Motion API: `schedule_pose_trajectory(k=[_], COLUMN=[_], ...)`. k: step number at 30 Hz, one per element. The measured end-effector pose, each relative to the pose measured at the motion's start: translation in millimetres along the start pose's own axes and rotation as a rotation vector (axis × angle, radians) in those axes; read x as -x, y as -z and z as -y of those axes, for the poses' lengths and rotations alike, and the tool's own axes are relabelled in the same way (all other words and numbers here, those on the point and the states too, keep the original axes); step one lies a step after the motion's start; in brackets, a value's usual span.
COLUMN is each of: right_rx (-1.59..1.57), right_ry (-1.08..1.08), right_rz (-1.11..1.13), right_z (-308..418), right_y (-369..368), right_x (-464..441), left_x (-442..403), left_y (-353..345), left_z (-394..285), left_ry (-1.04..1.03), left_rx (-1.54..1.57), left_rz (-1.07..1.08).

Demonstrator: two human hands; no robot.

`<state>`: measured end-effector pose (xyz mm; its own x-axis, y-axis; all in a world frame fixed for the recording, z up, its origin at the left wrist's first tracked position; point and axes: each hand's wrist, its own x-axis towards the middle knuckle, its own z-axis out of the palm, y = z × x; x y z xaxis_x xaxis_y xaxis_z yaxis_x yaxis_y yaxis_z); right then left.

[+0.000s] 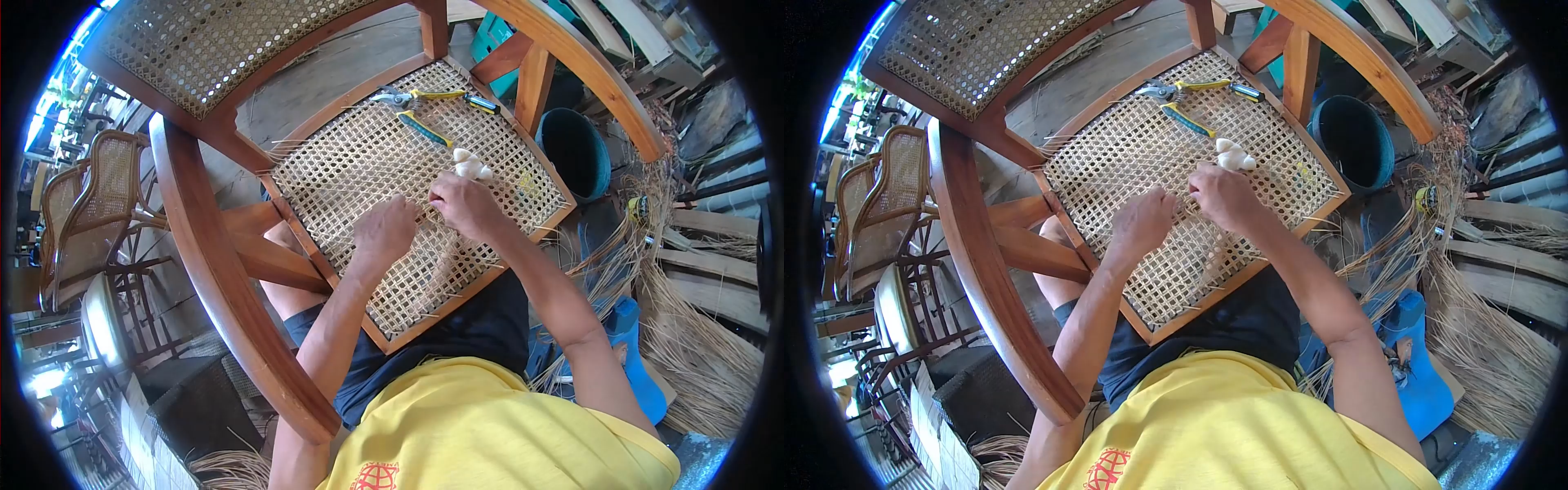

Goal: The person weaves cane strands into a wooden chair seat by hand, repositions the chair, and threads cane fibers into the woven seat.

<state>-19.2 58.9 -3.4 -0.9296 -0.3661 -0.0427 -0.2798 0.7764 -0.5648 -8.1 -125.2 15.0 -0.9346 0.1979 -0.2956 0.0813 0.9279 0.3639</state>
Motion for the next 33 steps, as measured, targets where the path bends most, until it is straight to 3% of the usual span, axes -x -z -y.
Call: schedule_pose_trajectory(k=[4,7,9,10,11,13,14,15,17,20,23,31,33], right_rx=[0.137,-0.13,-1.014,-1.03,-1.026,-0.825,-0.574,-0.573,-0.202,-0.154,-0.122,-0.146,-0.175], right_ry=[0.116,0.048,-0.027,0.015,0.019,-0.192,-0.289,-0.291,-0.095,-0.118,-0.11,-0.05,-0.098], right_rz=[-0.104,-0.172,0.15,0.199,0.201,0.07,0.054,0.053,-0.128,-0.111,-0.159,-0.254,-0.148], right_z=[7,22,25,18,12,15,18,12,-5,-7,-4,-3,0], right_y=[6,3,-7,-13,-14,-8,4,-1,-17,-18,-14,-5,-2], right_x=[-2,-13,-24,-29,-30,-28,-21,-19,-16,-17,-16,-16,-18], left_x=[2,23,37,41,42,29,23,17,10,4,-1,-10,-5], left_y=[12,56,73,78,80,63,52,43,34,26,33,35,21], left_z=[8,22,26,28,29,39,42,42,32,22,11,-13,-4], left_ry=[0.007,0.056,0.042,0.06,0.079,0.066,0.069,0.069,0.061,-0.083,-0.054,0.014,0.015], left_rx=[0.014,0.227,0.241,0.301,0.364,0.29,0.221,0.151,0.187,-0.098,-0.232,-0.296,-0.267], left_rz=[-0.084,-0.146,-0.246,-0.268,-0.292,-0.302,-0.226,-0.149,-0.101,-0.064,0.038,0.14,0.126])
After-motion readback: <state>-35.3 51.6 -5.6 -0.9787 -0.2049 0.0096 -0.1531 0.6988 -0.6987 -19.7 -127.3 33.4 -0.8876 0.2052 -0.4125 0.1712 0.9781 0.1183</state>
